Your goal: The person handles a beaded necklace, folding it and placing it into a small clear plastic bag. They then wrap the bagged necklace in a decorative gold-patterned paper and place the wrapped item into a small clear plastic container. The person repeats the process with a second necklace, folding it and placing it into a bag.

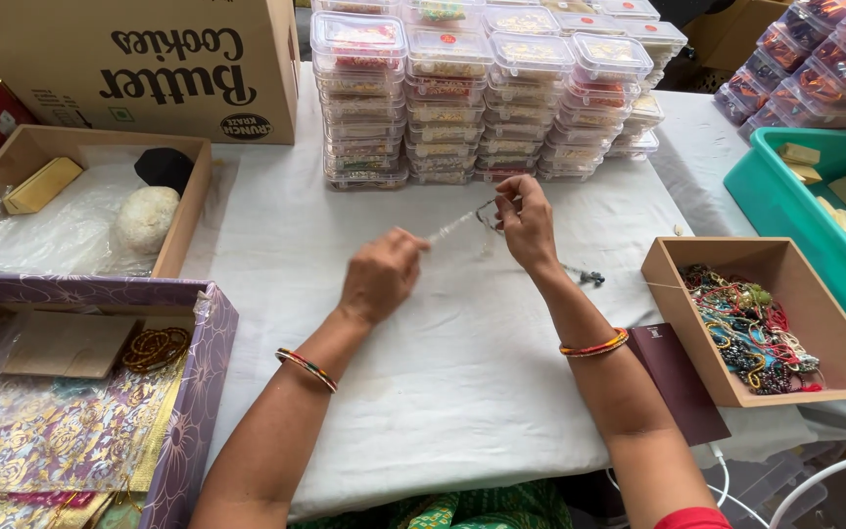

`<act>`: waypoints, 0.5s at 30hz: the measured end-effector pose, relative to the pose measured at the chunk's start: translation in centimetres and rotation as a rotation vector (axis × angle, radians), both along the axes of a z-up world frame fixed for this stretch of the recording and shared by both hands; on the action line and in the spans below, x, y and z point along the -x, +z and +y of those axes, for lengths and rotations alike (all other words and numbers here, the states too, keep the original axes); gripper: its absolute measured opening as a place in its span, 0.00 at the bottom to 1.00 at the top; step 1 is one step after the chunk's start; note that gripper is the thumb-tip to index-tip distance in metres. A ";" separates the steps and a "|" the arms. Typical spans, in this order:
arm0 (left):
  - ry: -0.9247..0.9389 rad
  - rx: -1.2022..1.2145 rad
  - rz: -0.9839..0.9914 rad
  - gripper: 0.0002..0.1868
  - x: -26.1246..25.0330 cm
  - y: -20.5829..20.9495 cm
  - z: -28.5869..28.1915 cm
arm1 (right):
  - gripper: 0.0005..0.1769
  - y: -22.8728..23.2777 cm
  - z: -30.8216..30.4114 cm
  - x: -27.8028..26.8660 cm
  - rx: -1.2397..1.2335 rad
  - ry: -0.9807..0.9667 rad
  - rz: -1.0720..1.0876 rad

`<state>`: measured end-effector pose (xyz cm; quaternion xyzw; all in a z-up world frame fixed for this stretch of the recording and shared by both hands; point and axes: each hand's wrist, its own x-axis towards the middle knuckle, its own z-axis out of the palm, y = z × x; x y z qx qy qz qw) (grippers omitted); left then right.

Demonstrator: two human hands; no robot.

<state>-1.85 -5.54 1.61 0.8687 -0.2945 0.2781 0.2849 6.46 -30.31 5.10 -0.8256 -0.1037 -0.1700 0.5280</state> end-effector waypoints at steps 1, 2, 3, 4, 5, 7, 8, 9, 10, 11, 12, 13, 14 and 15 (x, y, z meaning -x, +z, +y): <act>0.002 -0.004 0.001 0.07 0.1 0.4 0.4 | 0.06 -1.1 0.1 -0.7 -0.004 0.002 0.001; 0.115 0.090 -0.028 0.06 0.1 0.8 0.8 | 0.06 -2.1 0.1 -1.5 0.098 0.006 -0.084; 0.228 0.183 -0.057 0.06 0.1 1.2 1.2 | 0.05 -3.1 0.2 -2.3 0.200 0.009 -0.168; 0.232 0.182 -0.058 0.06 -0.2 0.8 1.7 | 0.05 -2.7 0.7 -1.5 0.198 0.014 -0.170; 0.312 0.180 -0.037 0.05 -0.5 0.4 2.2 | 0.07 -2.3 1.2 -0.8 0.229 0.075 -0.141; 0.403 0.175 -0.013 0.05 -0.9 -0.1 3.2 | 0.08 -3.1 1.6 -0.3 0.257 0.147 -0.109; 0.482 0.117 0.078 0.05 -1.1 -0.3 3.7 | 0.06 -4.3 1.5 -0.7 0.300 0.224 -0.144; 0.561 0.059 0.170 0.04 -1.2 -0.5 4.2 | 0.05 -5.5 1.3 -1.0 0.341 0.301 -0.180; 0.568 0.060 0.173 0.04 -1.5 -0.8 4.1 | 0.05 -5.0 1.5 -0.4 0.341 0.309 -0.177; 0.567 0.023 0.154 0.05 -1.7 -1.1 4.1 | 0.05 -4.4 1.6 0.2 0.390 0.304 -0.207; 0.566 -0.016 0.134 0.06 -1.9 -1.4 4.1 | 0.06 -3.9 1.8 0.7 0.437 0.298 -0.240; 0.572 -0.017 0.135 0.06 -2.5 -1.4 3.5 | 0.06 -3.8 2.0 0.8 0.435 0.305 -0.239; 0.481 0.016 0.105 0.07 -3.1 -1.4 2.9 | 0.05 -3.8 2.1 0.9 0.405 0.309 -0.259; 0.389 0.049 0.074 0.08 -3.7 -1.5 2.2 | 0.05 -3.7 2.2 1.1 0.375 0.313 -0.278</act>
